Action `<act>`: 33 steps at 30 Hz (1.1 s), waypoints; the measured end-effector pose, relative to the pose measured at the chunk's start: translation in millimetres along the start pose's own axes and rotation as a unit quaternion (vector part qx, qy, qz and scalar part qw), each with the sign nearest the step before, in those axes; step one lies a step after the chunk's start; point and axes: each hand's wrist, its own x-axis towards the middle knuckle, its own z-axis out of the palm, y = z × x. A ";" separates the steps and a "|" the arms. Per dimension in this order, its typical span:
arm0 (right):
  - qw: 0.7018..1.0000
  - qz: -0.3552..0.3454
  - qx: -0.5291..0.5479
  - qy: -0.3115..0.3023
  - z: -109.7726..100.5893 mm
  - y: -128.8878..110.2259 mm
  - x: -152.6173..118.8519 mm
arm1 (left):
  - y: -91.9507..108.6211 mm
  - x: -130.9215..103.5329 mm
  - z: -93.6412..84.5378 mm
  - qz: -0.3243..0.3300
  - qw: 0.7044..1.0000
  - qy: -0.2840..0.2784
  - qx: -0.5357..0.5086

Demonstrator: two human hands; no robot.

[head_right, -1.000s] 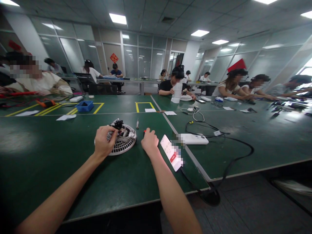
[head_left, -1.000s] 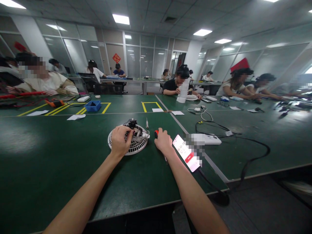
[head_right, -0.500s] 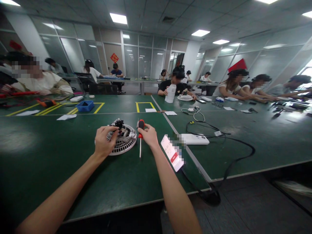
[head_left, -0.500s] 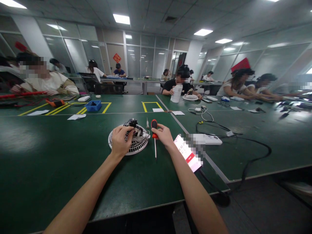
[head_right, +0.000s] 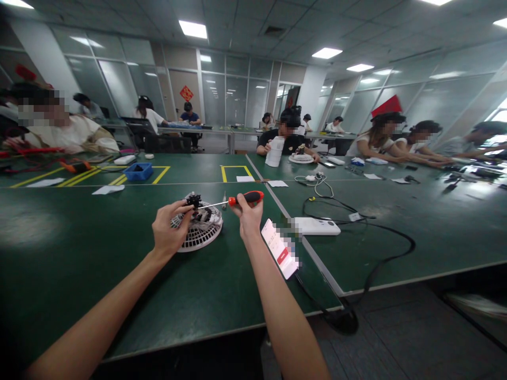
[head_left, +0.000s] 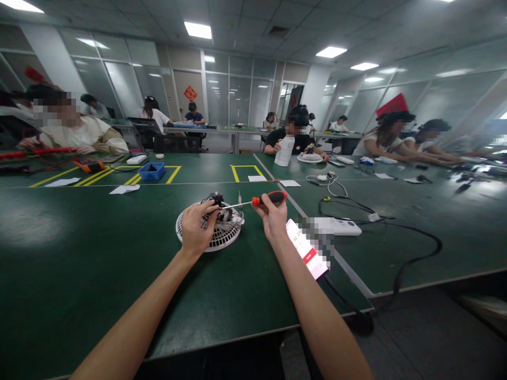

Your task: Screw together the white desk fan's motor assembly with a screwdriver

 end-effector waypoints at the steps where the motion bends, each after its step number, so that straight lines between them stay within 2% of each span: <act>1: 1.000 -0.001 0.003 0.002 -0.9 0.2 0.9 | 0.3 -0.3 0.1 -0.005 1.000 -0.002 -0.001; 11: 1.000 0.027 0.012 0.004 -3.2 -2.5 1.4 | -1.0 -2.2 1.1 0.003 1.000 0.014 -0.010; 15: 0.999 0.040 0.014 0.004 -1.9 0.5 0.5 | -1.2 -2.8 1.4 -0.005 1.000 0.002 -0.004; 33: 0.999 0.043 0.015 -0.005 -0.9 0.5 -1.5 | -4.7 -5.9 4.1 -0.035 0.999 0.008 -0.028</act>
